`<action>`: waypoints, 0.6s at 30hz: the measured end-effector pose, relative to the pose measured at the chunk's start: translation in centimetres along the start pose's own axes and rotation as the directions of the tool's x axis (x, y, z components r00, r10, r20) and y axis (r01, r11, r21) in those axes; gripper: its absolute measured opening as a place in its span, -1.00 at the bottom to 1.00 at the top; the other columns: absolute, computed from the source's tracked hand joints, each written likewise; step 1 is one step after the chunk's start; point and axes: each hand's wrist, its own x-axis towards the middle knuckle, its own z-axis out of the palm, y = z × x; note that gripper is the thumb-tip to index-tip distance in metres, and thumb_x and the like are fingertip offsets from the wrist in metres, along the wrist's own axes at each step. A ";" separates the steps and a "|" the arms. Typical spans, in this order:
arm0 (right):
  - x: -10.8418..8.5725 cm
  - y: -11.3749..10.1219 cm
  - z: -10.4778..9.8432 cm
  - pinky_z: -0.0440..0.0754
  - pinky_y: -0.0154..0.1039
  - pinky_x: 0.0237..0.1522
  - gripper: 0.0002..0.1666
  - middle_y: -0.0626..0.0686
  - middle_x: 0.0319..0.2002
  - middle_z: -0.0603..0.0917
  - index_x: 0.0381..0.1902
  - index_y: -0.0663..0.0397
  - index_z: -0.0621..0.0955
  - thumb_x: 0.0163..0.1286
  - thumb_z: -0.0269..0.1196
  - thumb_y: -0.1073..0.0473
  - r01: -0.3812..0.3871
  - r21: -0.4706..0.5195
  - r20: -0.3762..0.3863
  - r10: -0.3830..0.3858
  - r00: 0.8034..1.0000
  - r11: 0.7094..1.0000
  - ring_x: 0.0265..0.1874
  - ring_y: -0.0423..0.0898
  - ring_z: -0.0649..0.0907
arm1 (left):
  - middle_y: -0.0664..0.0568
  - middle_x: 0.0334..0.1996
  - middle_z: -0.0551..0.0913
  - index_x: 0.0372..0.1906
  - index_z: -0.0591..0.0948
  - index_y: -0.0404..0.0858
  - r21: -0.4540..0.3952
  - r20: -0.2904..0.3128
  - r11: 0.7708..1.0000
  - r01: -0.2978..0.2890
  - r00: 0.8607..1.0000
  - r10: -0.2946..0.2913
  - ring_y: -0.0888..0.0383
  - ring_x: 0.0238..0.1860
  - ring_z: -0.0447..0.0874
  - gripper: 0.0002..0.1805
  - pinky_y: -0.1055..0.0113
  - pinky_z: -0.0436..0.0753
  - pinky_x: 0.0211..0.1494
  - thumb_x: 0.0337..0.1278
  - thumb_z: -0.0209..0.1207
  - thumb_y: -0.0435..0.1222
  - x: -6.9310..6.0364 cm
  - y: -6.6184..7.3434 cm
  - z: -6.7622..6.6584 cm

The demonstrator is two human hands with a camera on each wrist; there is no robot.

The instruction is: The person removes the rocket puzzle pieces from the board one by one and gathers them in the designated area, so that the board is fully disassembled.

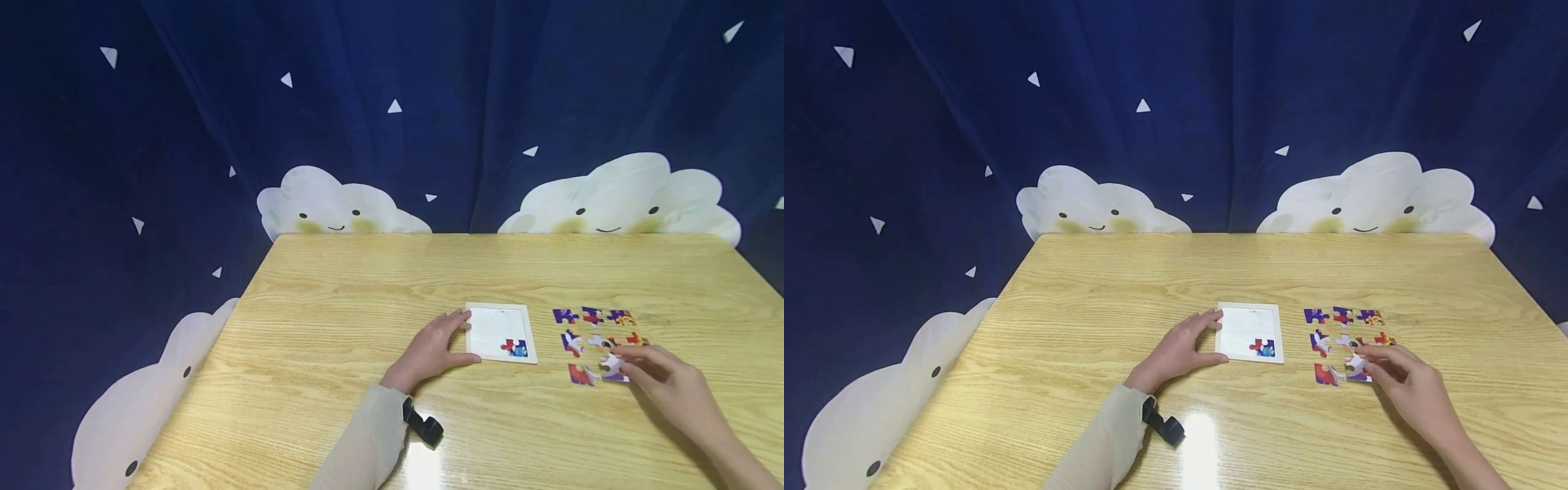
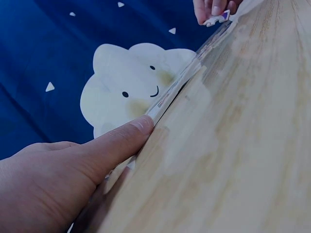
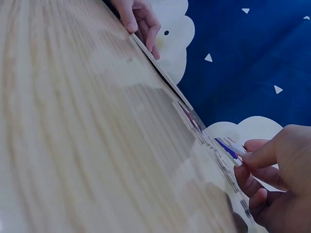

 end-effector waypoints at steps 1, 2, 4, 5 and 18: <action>0.0 0.1 -0.1 0.38 -0.87 -0.27 -0.76 -0.77 -0.21 0.47 -0.10 0.02 0.72 0.25 0.38 0.23 0.002 0.001 -0.002 -0.002 1.000 1.000 -0.21 -0.90 0.36 | 0.04 0.45 0.36 0.44 0.33 -0.14 -0.002 0.003 1.000 0.003 1.000 -0.003 0.04 0.51 0.25 -0.14 0.19 0.20 0.60 0.09 0.29 0.15 0.0 0.0 0.0; 0.0 0.2 -0.1 0.38 -0.87 -0.27 -0.76 -0.78 -0.20 0.47 -0.10 0.03 0.72 0.25 0.38 0.24 0.005 0.002 -0.004 -0.005 1.000 1.000 -0.20 -0.91 0.36 | 0.04 0.45 0.36 0.44 0.33 -0.14 -0.004 0.005 1.000 0.005 1.000 -0.005 0.04 0.51 0.25 -0.14 0.19 0.20 0.60 0.09 0.29 0.15 0.0 0.0 0.0; 0.0 0.3 -0.2 0.38 -0.88 -0.28 -0.77 -0.80 -0.18 0.44 -0.11 0.03 0.73 0.25 0.38 0.24 0.011 0.004 -0.005 -0.011 1.000 1.000 -0.19 -0.92 0.34 | 0.04 0.46 0.35 0.44 0.33 -0.13 -0.012 0.008 1.000 0.010 1.000 -0.010 0.04 0.51 0.24 -0.14 0.18 0.20 0.60 0.09 0.29 0.14 0.0 0.0 -0.1; 0.0 0.3 -0.2 0.39 -0.88 -0.28 -0.77 -0.83 -0.18 0.41 -0.11 0.05 0.73 0.24 0.38 0.25 0.015 0.006 -0.005 -0.015 1.000 1.000 -0.19 -0.92 0.34 | 0.03 0.46 0.35 0.44 0.33 -0.13 -0.017 0.008 1.000 0.011 1.000 -0.011 0.04 0.51 0.24 -0.14 0.18 0.20 0.60 0.09 0.29 0.14 0.0 0.0 -0.1; 0.0 0.7 -0.3 0.38 -0.85 -0.31 -0.76 -0.83 -0.21 0.40 -0.12 0.10 0.72 0.22 0.39 0.29 -0.001 0.004 -0.004 0.001 1.000 1.000 -0.24 -0.88 0.38 | 0.06 0.45 0.37 0.46 0.30 -0.13 -0.010 0.004 1.000 0.007 1.000 -0.007 0.08 0.52 0.22 -0.11 0.19 0.19 0.60 0.07 0.31 0.14 0.0 -0.1 0.0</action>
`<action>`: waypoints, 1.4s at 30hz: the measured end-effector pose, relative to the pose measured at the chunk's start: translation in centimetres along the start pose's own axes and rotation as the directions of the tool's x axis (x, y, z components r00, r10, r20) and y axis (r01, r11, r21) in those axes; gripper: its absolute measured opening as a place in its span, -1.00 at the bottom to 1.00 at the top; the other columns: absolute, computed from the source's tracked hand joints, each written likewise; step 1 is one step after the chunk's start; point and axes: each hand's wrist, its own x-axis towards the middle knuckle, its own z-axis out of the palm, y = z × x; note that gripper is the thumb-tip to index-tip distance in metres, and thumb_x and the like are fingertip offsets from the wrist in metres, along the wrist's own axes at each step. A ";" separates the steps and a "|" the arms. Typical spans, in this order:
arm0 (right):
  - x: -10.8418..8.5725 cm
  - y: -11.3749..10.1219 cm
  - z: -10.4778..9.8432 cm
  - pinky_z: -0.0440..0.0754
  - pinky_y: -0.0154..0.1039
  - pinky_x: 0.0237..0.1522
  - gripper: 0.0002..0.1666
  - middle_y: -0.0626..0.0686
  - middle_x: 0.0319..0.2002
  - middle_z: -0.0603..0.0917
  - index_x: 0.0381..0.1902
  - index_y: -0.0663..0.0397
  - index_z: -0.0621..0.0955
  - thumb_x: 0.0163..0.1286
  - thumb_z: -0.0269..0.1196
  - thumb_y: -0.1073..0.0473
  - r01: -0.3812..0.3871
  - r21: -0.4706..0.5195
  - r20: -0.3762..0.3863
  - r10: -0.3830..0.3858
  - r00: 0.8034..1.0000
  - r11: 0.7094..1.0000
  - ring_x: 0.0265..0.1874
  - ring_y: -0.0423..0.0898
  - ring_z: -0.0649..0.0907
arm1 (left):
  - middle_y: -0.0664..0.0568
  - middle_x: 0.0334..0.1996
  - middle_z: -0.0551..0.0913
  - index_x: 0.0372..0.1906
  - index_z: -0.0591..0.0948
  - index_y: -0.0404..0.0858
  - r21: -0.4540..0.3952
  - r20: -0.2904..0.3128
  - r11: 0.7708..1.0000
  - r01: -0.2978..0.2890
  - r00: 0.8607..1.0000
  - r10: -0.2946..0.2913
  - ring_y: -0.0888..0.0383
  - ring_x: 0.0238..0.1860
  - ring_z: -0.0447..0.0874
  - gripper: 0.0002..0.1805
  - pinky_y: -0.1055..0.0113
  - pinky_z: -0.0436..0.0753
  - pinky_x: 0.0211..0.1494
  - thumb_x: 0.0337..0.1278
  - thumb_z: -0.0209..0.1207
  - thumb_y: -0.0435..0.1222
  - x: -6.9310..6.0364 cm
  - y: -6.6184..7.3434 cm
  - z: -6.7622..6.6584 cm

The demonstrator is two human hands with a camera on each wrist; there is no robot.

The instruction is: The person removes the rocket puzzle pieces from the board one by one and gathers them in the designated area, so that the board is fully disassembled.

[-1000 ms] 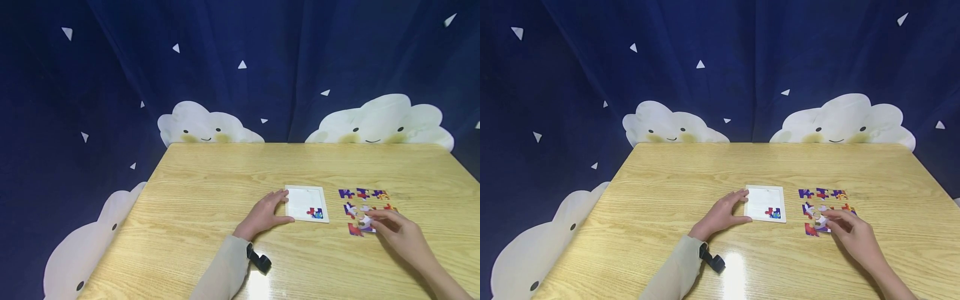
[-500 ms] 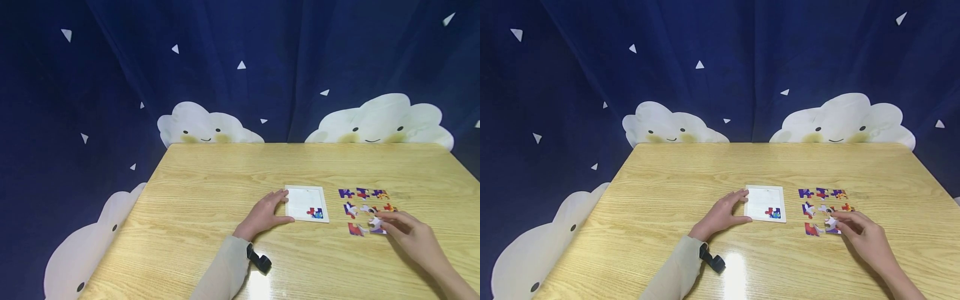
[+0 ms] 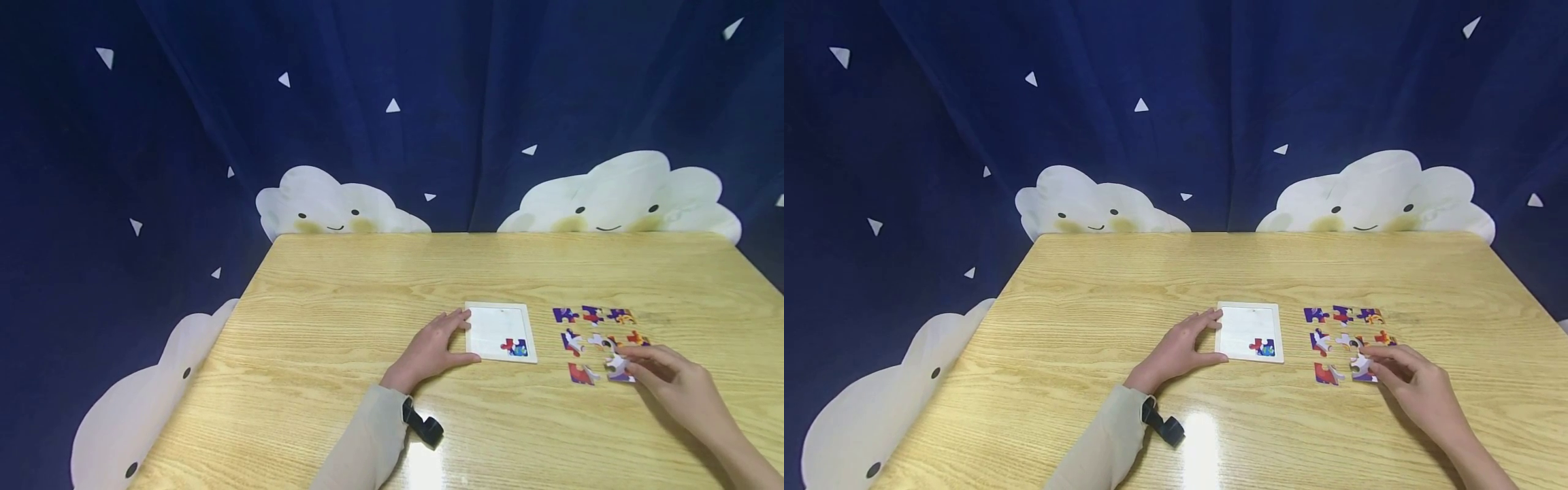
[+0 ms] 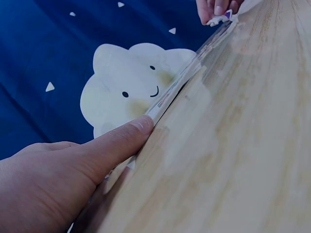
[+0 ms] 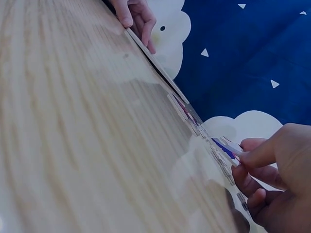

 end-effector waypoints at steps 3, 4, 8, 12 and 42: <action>0.0 0.1 0.0 0.38 -0.86 -0.30 -0.75 -0.82 -0.20 0.40 -0.11 0.09 0.72 0.21 0.39 0.28 -0.001 0.001 0.006 0.001 1.000 1.000 -0.23 -0.89 0.37 | 0.06 0.44 0.37 0.46 0.30 -0.14 0.000 0.000 1.000 -0.004 1.000 0.004 0.08 0.52 0.22 -0.11 0.20 0.19 0.61 0.07 0.31 0.14 0.0 0.0 0.0; 0.0 0.1 0.0 0.37 -0.86 -0.30 -0.75 -0.82 -0.20 0.40 -0.11 0.09 0.72 0.22 0.39 0.28 -0.003 -0.001 0.009 0.003 1.000 1.000 -0.22 -0.89 0.37 | 0.06 0.44 0.38 0.46 0.30 -0.14 0.000 0.000 1.000 -0.006 1.000 0.006 0.08 0.52 0.22 -0.11 0.20 0.19 0.61 0.07 0.31 0.14 0.0 0.0 0.0; 0.0 0.1 -0.1 0.36 -0.85 -0.29 -0.75 -0.83 -0.20 0.40 -0.11 0.09 0.72 0.23 0.39 0.24 -0.013 0.001 0.021 0.013 1.000 1.000 -0.22 -0.89 0.37 | 0.05 0.45 0.37 0.45 0.31 -0.15 -0.010 -0.004 1.000 -0.007 1.000 0.007 0.08 0.52 0.23 -0.12 0.21 0.18 0.61 0.07 0.31 0.13 0.0 0.0 0.0; 0.0 0.1 -0.2 0.35 -0.85 -0.29 -0.75 -0.84 -0.20 0.39 -0.09 0.07 0.72 0.25 0.38 0.20 -0.023 -0.010 0.034 0.023 0.999 1.000 -0.22 -0.90 0.34 | 0.05 0.45 0.37 0.44 0.32 -0.15 -0.014 -0.005 1.000 -0.005 1.000 0.005 0.09 0.52 0.22 -0.12 0.21 0.18 0.61 0.07 0.31 0.13 0.0 0.0 0.0; 0.0 0.9 0.0 0.35 -0.86 -0.26 -0.78 -0.75 -0.20 0.43 -0.12 -0.01 0.73 0.26 0.37 0.26 0.059 -0.026 0.065 -0.057 0.996 0.998 -0.17 -0.89 0.32 | 0.08 0.44 0.37 0.44 0.33 -0.11 -0.014 0.012 1.000 0.015 1.000 -0.014 0.13 0.53 0.19 -0.15 0.20 0.18 0.61 0.09 0.28 0.15 0.0 0.1 -0.2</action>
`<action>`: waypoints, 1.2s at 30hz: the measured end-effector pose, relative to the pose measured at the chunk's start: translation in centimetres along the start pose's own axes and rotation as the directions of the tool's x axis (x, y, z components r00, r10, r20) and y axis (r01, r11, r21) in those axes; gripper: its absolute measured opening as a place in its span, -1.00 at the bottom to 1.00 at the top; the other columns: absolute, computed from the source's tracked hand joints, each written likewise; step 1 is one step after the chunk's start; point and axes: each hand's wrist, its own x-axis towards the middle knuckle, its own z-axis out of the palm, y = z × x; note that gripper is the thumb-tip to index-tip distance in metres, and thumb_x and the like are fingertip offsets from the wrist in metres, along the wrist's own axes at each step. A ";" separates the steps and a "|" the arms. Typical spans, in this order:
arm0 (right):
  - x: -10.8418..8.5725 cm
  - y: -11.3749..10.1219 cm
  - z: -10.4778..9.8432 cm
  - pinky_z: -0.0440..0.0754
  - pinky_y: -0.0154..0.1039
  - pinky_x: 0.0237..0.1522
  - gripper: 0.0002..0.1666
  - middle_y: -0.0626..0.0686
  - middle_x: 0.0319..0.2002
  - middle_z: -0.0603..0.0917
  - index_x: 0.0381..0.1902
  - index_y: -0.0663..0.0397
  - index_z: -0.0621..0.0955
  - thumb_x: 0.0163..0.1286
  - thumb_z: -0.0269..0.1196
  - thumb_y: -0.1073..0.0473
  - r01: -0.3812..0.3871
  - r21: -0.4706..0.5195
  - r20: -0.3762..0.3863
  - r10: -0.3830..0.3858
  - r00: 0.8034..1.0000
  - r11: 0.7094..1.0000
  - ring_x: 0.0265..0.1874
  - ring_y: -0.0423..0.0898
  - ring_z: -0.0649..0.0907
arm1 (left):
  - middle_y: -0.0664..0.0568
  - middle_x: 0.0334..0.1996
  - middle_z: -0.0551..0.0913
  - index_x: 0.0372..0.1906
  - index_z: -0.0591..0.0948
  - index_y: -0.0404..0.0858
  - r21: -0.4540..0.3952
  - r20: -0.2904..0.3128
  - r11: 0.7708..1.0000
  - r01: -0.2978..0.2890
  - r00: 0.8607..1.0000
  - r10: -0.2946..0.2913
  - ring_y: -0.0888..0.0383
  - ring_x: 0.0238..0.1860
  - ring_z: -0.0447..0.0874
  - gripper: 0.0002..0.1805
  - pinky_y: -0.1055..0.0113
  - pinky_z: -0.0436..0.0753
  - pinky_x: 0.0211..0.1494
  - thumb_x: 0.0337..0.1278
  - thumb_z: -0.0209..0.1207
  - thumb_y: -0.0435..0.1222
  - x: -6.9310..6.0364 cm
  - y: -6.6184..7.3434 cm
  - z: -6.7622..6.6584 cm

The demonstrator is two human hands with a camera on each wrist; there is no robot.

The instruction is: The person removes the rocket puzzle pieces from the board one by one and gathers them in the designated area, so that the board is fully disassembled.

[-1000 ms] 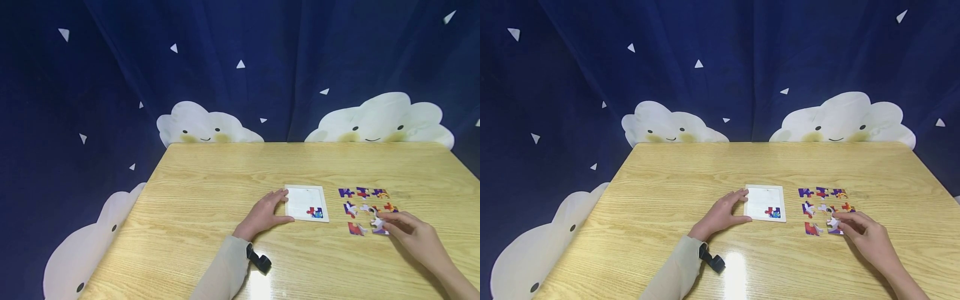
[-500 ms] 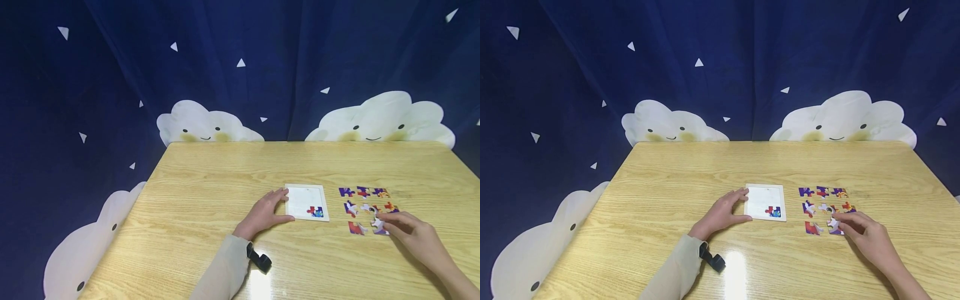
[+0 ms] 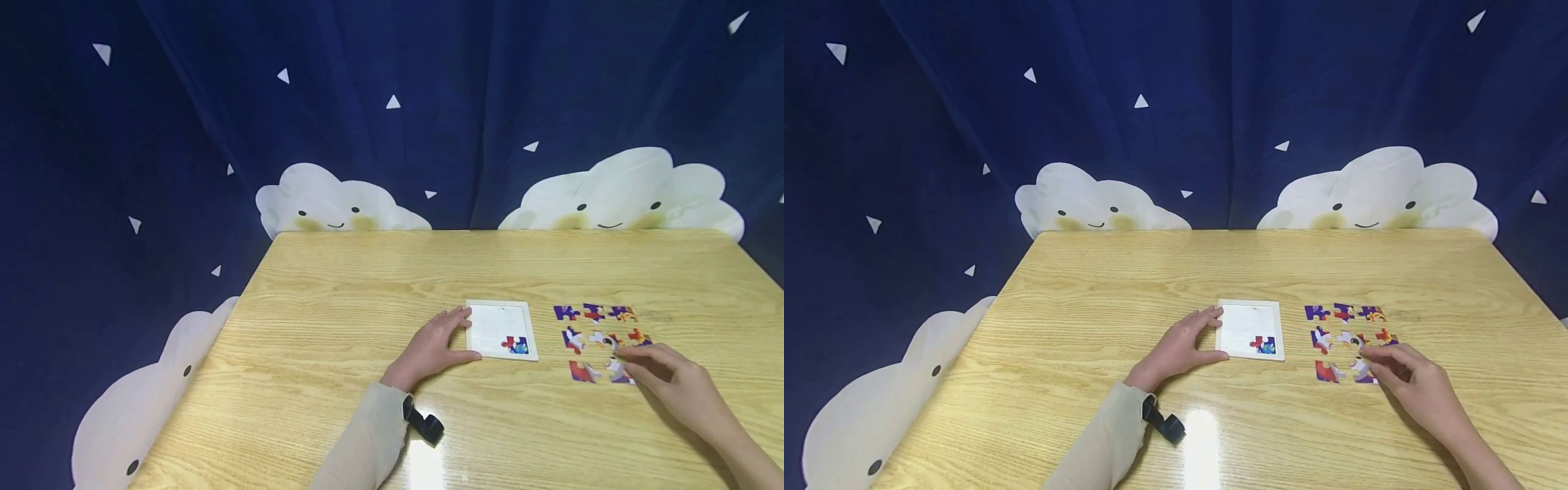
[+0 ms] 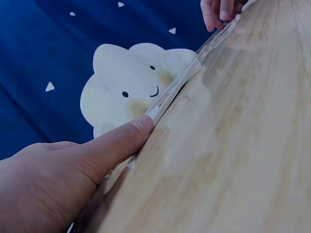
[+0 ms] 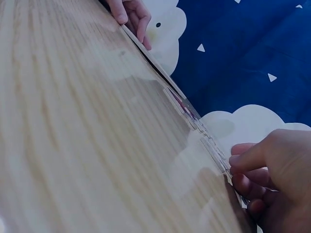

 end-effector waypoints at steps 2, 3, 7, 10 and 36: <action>0.0 0.0 0.0 0.34 -0.85 -0.27 -0.77 -0.78 -0.18 0.41 -0.10 -0.01 0.72 0.26 0.37 0.24 -0.012 -0.008 -0.002 0.012 1.000 1.000 -0.18 -0.89 0.31 | 0.07 0.45 0.36 0.42 0.35 -0.12 -0.008 -0.003 1.000 -0.002 1.000 0.002 0.12 0.53 0.20 -0.16 0.19 0.18 0.61 0.09 0.29 0.15 0.0 0.0 0.0; 0.1 0.0 0.0 0.34 -0.84 -0.28 -0.77 -0.79 -0.18 0.40 -0.10 0.00 0.72 0.26 0.37 0.23 -0.015 -0.010 -0.004 0.015 1.000 1.000 -0.19 -0.89 0.31 | 0.07 0.45 0.36 0.42 0.35 -0.12 -0.007 -0.004 1.000 -0.003 1.000 0.003 0.13 0.53 0.19 -0.16 0.20 0.18 0.61 0.09 0.29 0.15 0.0 0.0 0.0; 0.2 -0.3 -0.3 0.37 -0.81 -0.30 -0.75 -0.79 -0.19 0.42 -0.08 0.04 0.71 0.26 0.37 0.23 -0.017 -0.003 -0.019 0.017 1.000 1.000 -0.23 -0.85 0.36 | 0.09 0.42 0.41 0.44 0.32 -0.12 -0.002 -0.009 1.000 -0.005 1.000 0.005 0.14 0.53 0.19 -0.13 0.22 0.17 0.61 0.08 0.30 0.14 0.0 -0.1 0.1; 0.2 -0.6 -0.3 0.39 -0.77 -0.33 -0.72 -0.76 -0.23 0.44 -0.07 0.07 0.70 0.23 0.39 0.23 -0.021 0.000 -0.025 0.021 0.999 1.000 -0.27 -0.80 0.39 | 0.10 0.39 0.44 0.46 0.29 -0.11 0.010 -0.012 1.000 -0.006 1.000 0.006 0.15 0.53 0.20 -0.11 0.23 0.17 0.61 0.07 0.30 0.15 0.1 -0.2 0.2; 3.2 -5.7 4.1 0.39 -0.55 -0.52 -0.71 -0.12 -0.38 0.61 -0.18 0.09 0.71 0.10 0.44 0.37 0.147 0.096 0.015 -0.149 0.989 0.984 -0.46 -0.45 0.43 | 0.11 0.37 0.47 0.47 0.28 -0.12 0.016 -0.014 1.000 -0.012 1.000 0.012 0.12 0.52 0.21 -0.10 0.22 0.17 0.61 0.08 0.30 0.15 0.1 -0.2 0.2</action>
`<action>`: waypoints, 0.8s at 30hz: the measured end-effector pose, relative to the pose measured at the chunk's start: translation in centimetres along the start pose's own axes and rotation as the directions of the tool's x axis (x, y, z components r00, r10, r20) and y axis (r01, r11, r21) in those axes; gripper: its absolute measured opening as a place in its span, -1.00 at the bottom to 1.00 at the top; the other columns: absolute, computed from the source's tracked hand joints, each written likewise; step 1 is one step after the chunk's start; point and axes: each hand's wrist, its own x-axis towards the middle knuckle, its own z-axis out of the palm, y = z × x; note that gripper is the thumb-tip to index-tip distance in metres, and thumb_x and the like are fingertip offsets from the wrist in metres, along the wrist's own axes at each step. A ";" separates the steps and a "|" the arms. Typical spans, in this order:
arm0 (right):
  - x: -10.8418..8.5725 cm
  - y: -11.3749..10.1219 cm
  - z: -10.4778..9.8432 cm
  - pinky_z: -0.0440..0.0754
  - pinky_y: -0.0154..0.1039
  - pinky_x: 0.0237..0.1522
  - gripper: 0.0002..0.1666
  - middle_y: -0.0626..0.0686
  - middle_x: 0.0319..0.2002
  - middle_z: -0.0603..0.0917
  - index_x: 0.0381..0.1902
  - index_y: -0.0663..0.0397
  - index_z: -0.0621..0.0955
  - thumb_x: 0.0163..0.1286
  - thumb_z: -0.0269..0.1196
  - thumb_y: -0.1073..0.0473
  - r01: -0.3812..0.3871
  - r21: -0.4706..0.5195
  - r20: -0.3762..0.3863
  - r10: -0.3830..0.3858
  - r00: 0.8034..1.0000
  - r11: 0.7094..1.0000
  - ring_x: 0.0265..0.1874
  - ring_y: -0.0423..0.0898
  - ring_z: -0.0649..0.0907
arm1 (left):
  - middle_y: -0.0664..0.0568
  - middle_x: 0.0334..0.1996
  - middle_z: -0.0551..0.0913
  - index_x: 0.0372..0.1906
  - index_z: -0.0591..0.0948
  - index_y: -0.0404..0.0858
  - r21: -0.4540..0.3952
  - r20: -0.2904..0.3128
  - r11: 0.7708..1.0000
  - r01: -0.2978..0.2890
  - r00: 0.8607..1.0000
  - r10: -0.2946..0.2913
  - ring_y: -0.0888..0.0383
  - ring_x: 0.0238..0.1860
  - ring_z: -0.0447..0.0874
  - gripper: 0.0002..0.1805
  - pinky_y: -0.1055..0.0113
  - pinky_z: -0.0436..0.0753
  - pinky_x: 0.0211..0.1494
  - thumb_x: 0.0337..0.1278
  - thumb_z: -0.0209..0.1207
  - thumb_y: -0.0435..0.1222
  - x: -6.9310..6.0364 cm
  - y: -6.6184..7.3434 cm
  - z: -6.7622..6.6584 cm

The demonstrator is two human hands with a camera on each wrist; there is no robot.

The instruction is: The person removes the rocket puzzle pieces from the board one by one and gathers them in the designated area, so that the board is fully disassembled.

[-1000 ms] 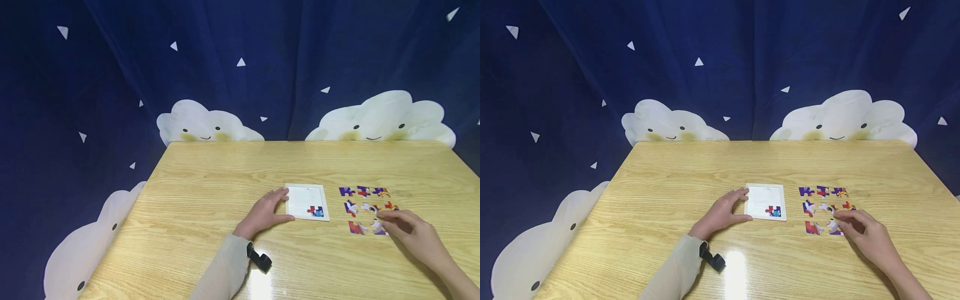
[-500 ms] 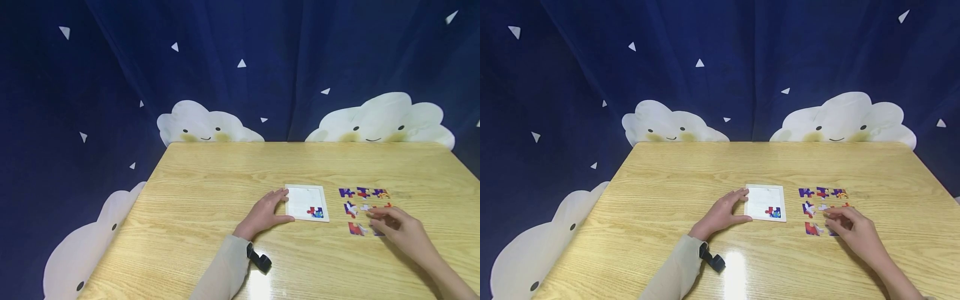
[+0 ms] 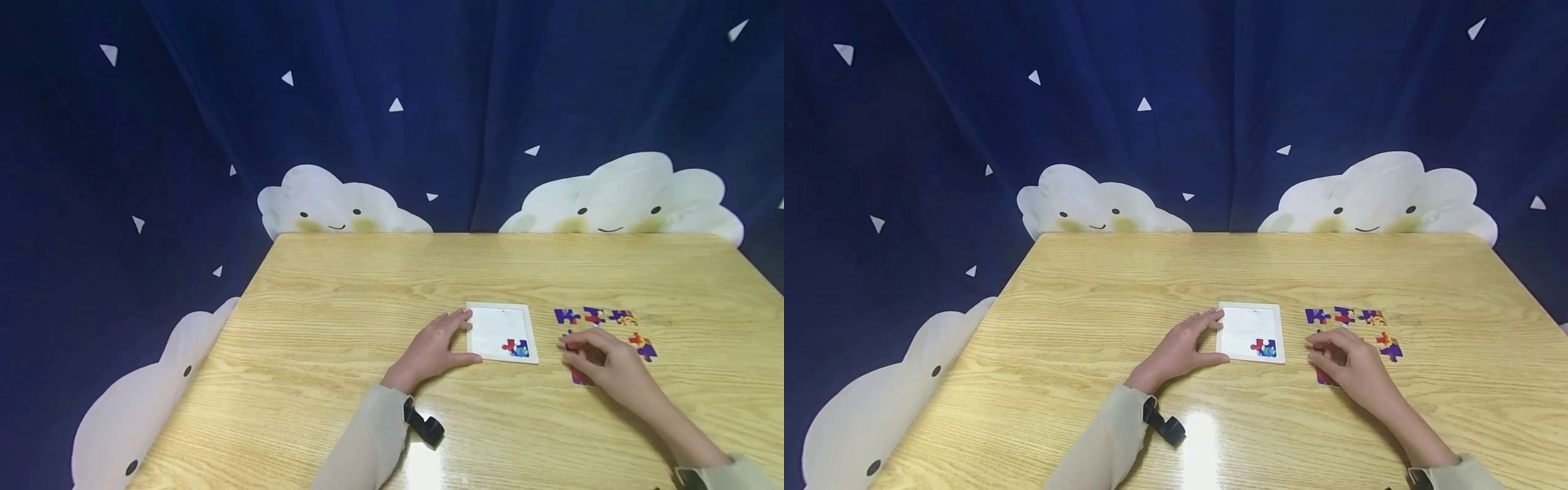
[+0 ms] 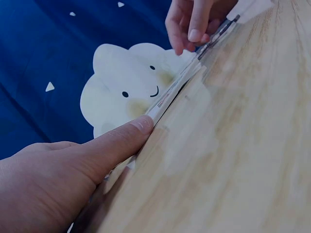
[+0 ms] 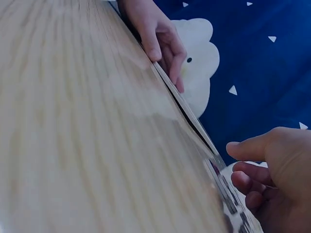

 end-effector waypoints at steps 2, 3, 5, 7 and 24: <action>0.3 -0.3 0.4 0.38 -0.54 -0.53 -0.71 -0.10 -0.38 0.61 -0.18 0.10 0.71 0.10 0.43 0.38 0.019 0.011 0.007 -0.019 1.000 1.000 -0.47 -0.45 0.43 | 0.10 0.39 0.45 0.46 0.29 -0.12 -0.002 0.001 1.000 0.002 1.000 -0.002 0.11 0.52 0.21 -0.10 0.22 0.17 0.61 0.08 0.30 0.15 0.0 0.0 0.0; 0.5 -0.4 0.7 0.38 -0.54 -0.53 -0.71 -0.11 -0.39 0.60 -0.18 0.10 0.71 0.09 0.43 0.38 0.032 0.014 0.010 -0.032 0.999 0.999 -0.47 -0.45 0.42 | 0.10 0.39 0.44 0.46 0.29 -0.12 -0.003 0.002 1.000 0.004 1.000 -0.004 0.12 0.53 0.20 -0.11 0.22 0.17 0.61 0.08 0.30 0.15 0.0 0.0 0.0; 0.8 -0.7 1.2 0.37 -0.53 -0.54 -0.70 -0.13 -0.42 0.58 -0.18 0.09 0.71 0.08 0.44 0.38 0.051 0.014 0.016 -0.052 0.999 0.999 -0.48 -0.44 0.42 | 0.10 0.41 0.42 0.46 0.30 -0.12 -0.004 0.004 1.000 0.006 1.000 -0.006 0.12 0.53 0.20 -0.12 0.23 0.17 0.61 0.08 0.30 0.15 0.0 0.0 0.0; 1.1 -0.9 1.6 0.37 -0.51 -0.55 -0.69 -0.16 -0.43 0.56 -0.17 0.08 0.71 0.08 0.44 0.37 0.059 0.007 0.027 -0.059 0.998 0.998 -0.49 -0.44 0.41 | 0.10 0.42 0.41 0.45 0.30 -0.11 -0.005 0.006 1.000 0.010 1.000 -0.009 0.11 0.53 0.20 -0.12 0.22 0.17 0.61 0.08 0.29 0.15 0.0 0.0 0.0; 2.9 -2.0 4.1 0.39 -0.46 -0.53 -0.67 -0.07 -0.31 0.57 -0.12 0.06 0.69 0.11 0.42 0.34 0.114 0.047 0.145 -0.120 0.982 0.992 -0.48 -0.35 0.37 | 0.10 0.44 0.37 0.45 0.31 -0.08 -0.019 0.018 0.999 0.033 0.999 -0.033 0.08 0.53 0.19 -0.14 0.16 0.20 0.60 0.09 0.28 0.17 0.0 0.1 0.0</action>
